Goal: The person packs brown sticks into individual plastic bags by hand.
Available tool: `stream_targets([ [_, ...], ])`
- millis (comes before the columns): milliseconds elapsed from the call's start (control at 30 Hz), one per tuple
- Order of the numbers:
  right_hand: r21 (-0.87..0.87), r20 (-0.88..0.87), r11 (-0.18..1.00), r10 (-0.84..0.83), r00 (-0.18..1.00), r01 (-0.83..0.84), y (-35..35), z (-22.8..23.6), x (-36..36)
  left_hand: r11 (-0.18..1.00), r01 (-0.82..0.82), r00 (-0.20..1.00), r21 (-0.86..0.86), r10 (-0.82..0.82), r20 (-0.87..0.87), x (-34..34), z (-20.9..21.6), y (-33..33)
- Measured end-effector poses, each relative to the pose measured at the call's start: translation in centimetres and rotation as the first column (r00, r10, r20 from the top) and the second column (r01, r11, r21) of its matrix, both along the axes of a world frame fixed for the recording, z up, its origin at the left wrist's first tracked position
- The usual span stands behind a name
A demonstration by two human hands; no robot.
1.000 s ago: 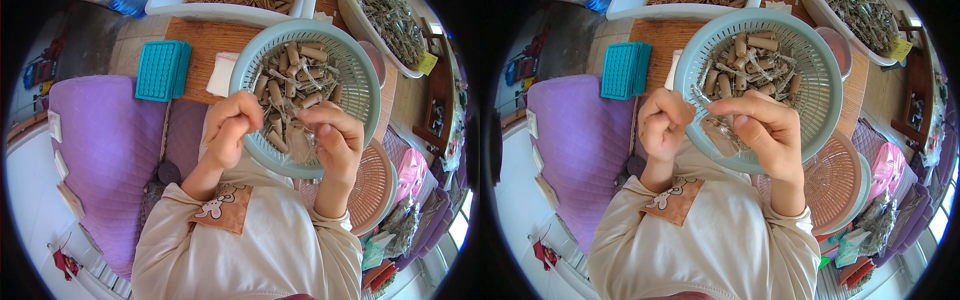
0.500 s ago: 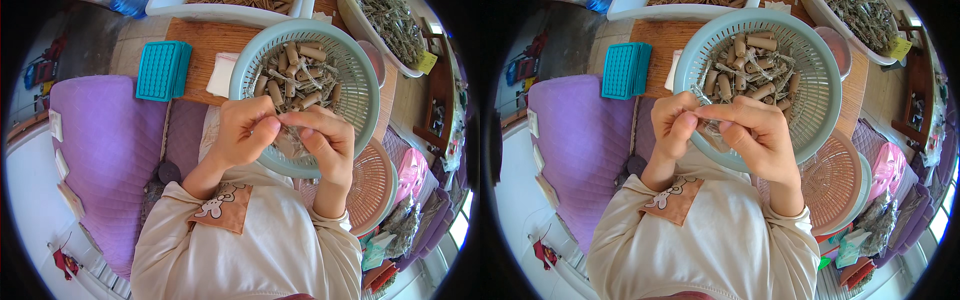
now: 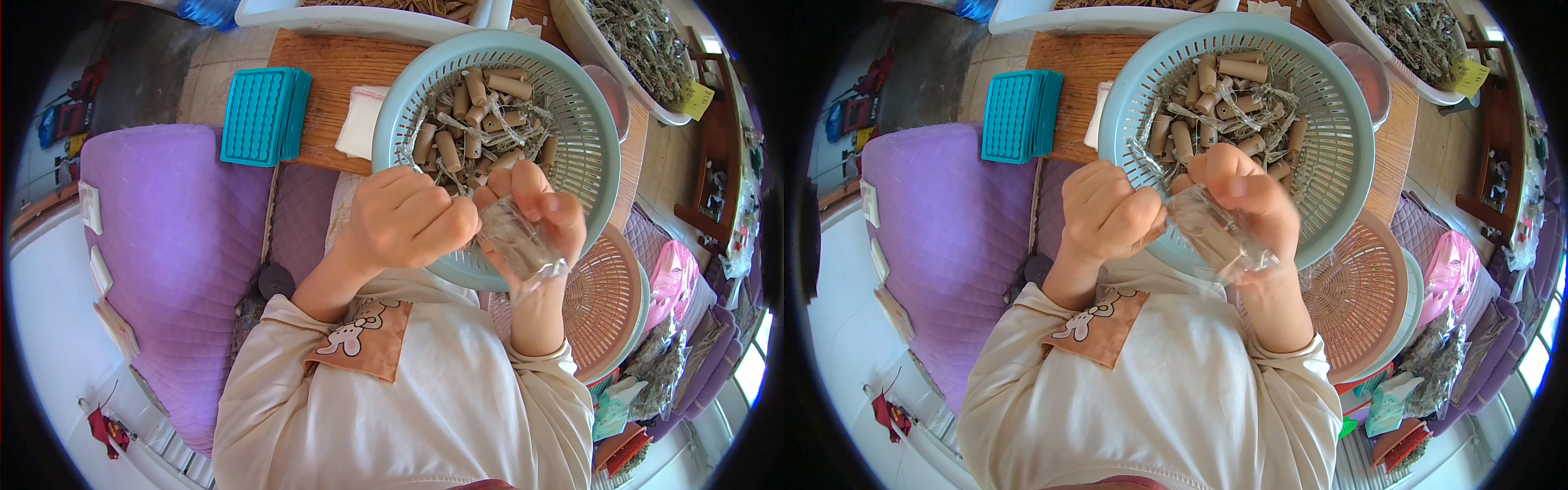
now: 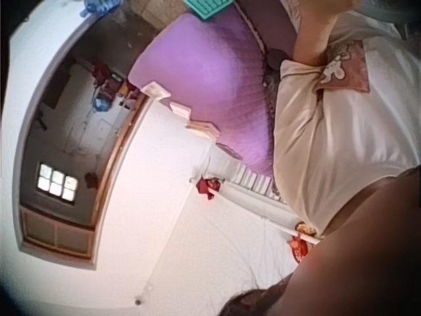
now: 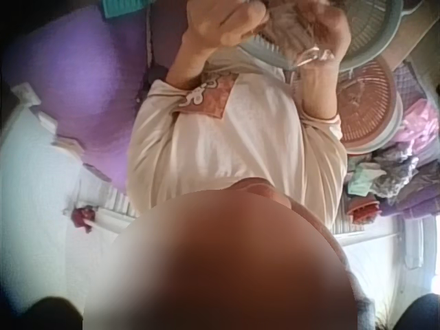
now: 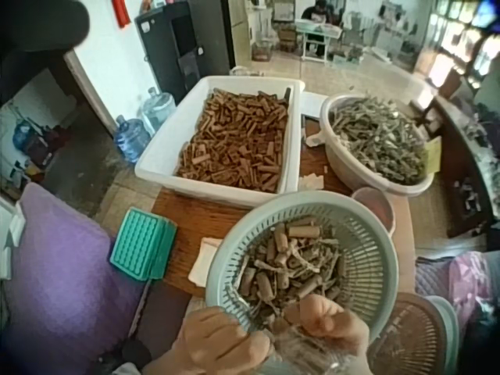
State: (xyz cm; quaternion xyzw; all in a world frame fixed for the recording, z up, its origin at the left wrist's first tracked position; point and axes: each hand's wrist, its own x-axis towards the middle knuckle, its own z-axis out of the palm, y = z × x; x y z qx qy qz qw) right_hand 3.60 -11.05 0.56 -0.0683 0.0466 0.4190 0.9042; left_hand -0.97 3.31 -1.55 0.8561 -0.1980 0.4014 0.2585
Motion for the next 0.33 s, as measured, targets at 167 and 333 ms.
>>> stream_targets([
  [167, -0.660, 0.641, 0.699, 0.333, 0.691, 0.275, -1.5, 0.3, 0.7, 1.000, 0.014, 0.997, -0.008, -0.015, -0.080, -0.6, -0.4, 0.4],
  [333, -0.916, 0.342, 0.401, 0.797, 0.497, -0.012, -3.4, 2.9, 2.1, 0.987, 0.161, 0.971, 0.007, -0.157, -0.178, -1.3, -0.2, 0.0],
])
